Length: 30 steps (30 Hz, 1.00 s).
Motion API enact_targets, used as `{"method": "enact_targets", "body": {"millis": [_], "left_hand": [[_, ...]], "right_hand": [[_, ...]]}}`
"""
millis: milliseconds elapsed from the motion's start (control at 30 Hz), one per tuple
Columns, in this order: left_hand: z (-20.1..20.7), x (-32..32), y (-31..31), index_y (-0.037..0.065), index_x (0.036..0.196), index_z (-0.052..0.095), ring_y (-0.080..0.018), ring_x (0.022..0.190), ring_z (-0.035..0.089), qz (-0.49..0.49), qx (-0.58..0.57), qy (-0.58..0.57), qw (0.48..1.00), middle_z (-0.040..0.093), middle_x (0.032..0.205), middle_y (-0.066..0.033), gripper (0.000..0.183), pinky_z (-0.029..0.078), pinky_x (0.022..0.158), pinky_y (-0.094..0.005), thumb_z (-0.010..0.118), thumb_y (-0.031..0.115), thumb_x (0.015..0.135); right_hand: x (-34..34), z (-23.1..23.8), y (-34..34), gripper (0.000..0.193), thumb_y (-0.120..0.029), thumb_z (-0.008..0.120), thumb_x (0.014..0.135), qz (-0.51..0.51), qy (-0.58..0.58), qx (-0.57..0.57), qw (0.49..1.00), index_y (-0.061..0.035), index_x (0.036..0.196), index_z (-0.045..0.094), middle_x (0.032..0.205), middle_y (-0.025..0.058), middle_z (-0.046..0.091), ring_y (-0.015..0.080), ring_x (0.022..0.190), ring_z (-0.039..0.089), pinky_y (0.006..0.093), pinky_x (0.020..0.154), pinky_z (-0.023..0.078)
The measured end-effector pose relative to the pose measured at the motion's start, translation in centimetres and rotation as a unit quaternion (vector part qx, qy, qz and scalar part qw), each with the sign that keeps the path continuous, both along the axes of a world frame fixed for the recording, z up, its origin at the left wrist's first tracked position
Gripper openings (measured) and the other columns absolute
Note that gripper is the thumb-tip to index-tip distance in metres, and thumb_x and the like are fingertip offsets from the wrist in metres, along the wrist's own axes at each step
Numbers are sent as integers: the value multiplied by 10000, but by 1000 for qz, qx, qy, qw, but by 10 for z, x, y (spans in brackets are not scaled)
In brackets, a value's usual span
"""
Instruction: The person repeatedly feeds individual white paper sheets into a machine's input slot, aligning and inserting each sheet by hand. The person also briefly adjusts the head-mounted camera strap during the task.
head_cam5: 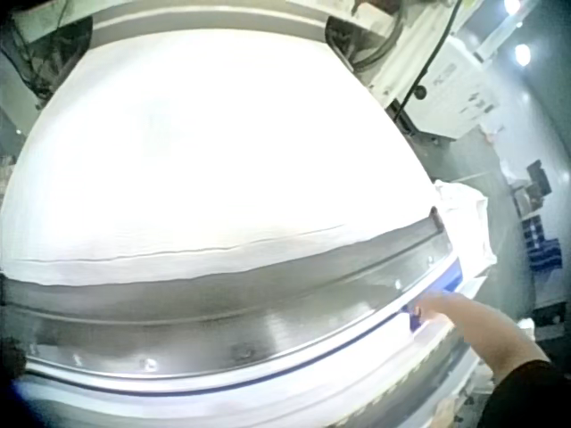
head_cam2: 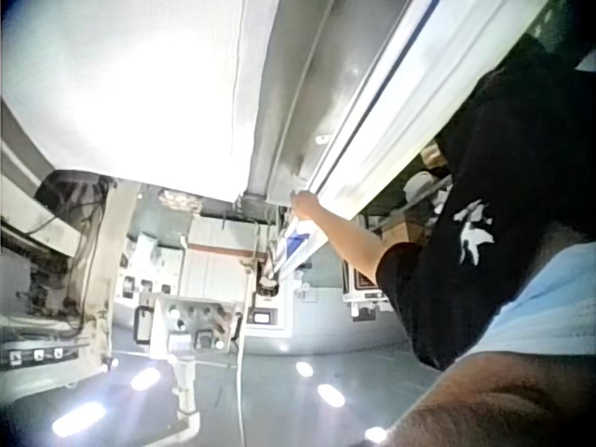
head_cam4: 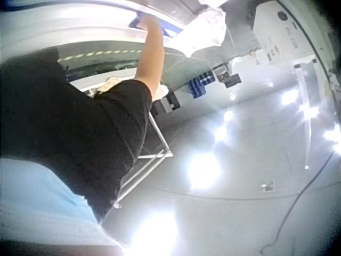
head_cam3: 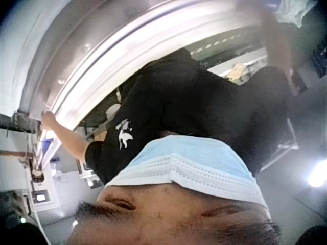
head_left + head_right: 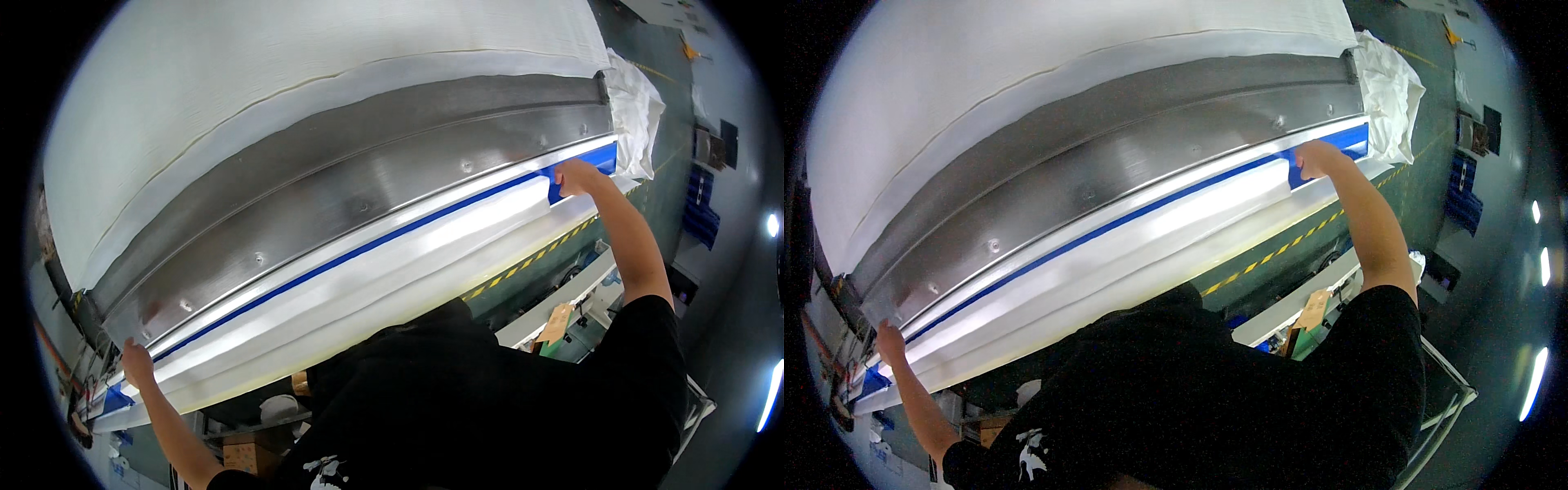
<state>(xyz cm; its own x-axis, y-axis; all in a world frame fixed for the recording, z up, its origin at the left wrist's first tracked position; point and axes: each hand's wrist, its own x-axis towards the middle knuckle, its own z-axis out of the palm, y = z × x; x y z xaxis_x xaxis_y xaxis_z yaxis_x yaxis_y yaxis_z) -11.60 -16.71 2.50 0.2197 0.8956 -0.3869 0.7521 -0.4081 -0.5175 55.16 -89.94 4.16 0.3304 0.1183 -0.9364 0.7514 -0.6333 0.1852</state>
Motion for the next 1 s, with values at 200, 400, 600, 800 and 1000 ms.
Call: {"method": "enact_targets", "body": {"millis": [200, 400, 600, 800, 1000], "left_hand": [[-36, -4, 9, 117, 1151, 582, -314, 990, 570, -137, 113, -204, 963, 609, 1091, -118, 353, 454, 832, -436, 577, 242, 821], [-54, 62, -18, 59, 1159, 541, -294, 1113, 498, -174, 174, -362, 899, 550, 1183, -120, 363, 372, 959, -443, 516, 304, 891], [-57, 101, -28, 76, 1146, 534, -279, 1145, 477, -137, 190, -472, 850, 536, 1191, -109, 328, 315, 1022, -447, 495, 263, 879], [-55, 97, -28, 74, 1143, 537, -277, 1151, 478, -86, 168, -521, 833, 534, 1204, -104, 325, 289, 1035, -444, 510, 245, 868], [-60, 95, -26, 67, 1152, 530, -277, 1169, 460, -80, 148, -524, 835, 518, 1215, -108, 342, 284, 1037, -446, 515, 245, 860]], "right_hand": [[-23, -13, 55, 213, -197, 522, 746, 131, -56, 93, 985, -29, 774, 650, 780, 197, 633, 368, 779, 612, 439, 727, 487], [-114, 13, 254, 180, -221, 594, 780, -21, 8, 274, 961, -41, 780, 601, 791, 167, 631, 337, 748, 603, 427, 663, 469], [-211, 32, 482, 175, -231, 559, 830, 98, 125, 455, 876, -62, 852, 600, 763, 147, 610, 324, 721, 589, 420, 655, 454], [-330, 12, 680, 191, -228, 572, 839, 111, 195, 623, 749, -46, 882, 610, 767, 117, 628, 246, 684, 595, 348, 639, 463], [-376, -9, 809, 197, -266, 596, 791, 94, 201, 684, 695, -94, 872, 649, 807, 82, 674, 253, 744, 639, 360, 690, 506]]}}
